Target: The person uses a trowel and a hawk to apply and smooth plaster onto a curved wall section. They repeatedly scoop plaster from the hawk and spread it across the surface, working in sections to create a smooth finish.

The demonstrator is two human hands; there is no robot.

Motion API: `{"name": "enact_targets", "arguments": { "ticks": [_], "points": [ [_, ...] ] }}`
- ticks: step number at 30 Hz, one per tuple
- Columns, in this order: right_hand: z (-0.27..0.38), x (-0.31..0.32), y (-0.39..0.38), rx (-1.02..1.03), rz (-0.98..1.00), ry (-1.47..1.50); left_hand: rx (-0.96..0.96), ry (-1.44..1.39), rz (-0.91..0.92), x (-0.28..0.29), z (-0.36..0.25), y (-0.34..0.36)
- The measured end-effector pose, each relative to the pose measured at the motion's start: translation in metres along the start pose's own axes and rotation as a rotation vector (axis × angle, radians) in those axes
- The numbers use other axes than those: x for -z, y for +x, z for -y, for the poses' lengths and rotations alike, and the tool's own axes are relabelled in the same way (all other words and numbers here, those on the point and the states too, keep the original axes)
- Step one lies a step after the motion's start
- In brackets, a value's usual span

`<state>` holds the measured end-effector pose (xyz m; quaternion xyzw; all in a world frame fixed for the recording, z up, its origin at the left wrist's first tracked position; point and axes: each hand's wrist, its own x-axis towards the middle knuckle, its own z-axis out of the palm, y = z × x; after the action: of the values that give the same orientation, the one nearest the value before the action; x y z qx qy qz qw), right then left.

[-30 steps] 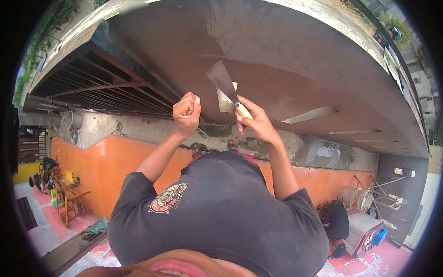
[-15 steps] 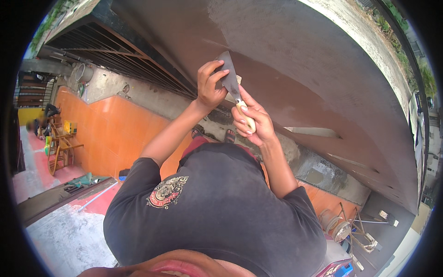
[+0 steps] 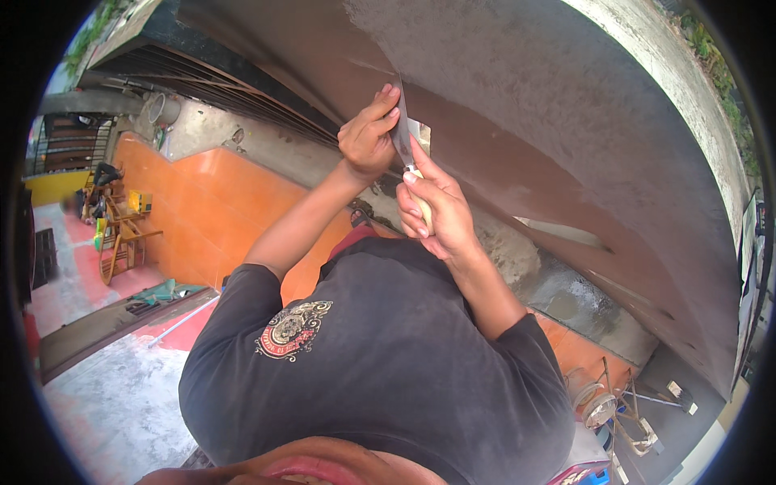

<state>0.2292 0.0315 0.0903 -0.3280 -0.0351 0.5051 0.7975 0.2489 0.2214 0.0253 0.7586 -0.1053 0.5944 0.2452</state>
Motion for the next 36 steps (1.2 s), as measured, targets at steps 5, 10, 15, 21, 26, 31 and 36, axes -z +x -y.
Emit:
{"name": "enact_targets", "arguments": {
  "ticks": [5, 10, 15, 21, 26, 31, 36],
  "points": [
    [0.008, 0.005, 0.002, -0.05, -0.103, 0.028, -0.011, 0.012, 0.176, 0.014, -0.001, 0.007],
    [0.013, 0.014, 0.009, -0.08, 0.008, 0.003, -0.009, 0.063, 0.104, 0.014, 0.006, 0.011],
    [0.015, 0.004, 0.011, -0.105, -0.065, 0.011, -0.054, -0.01, 0.136, 0.015, 0.01, 0.01],
    [0.017, -0.014, 0.011, -0.052, -0.043, -0.026, 0.047, 0.031, 0.074, 0.016, 0.008, 0.011],
    [0.017, -0.013, 0.015, -0.072, -0.009, 0.029, 0.06, 0.05, 0.041, 0.015, 0.01, 0.012],
    [0.013, -0.012, 0.016, -0.114, -0.15, 0.019, 0.011, -0.026, 0.06, 0.016, 0.011, 0.014],
    [0.014, -0.012, 0.014, -0.08, -0.001, 0.085, 0.15, -0.018, 0.008, 0.015, 0.006, 0.012]
  ]
}}
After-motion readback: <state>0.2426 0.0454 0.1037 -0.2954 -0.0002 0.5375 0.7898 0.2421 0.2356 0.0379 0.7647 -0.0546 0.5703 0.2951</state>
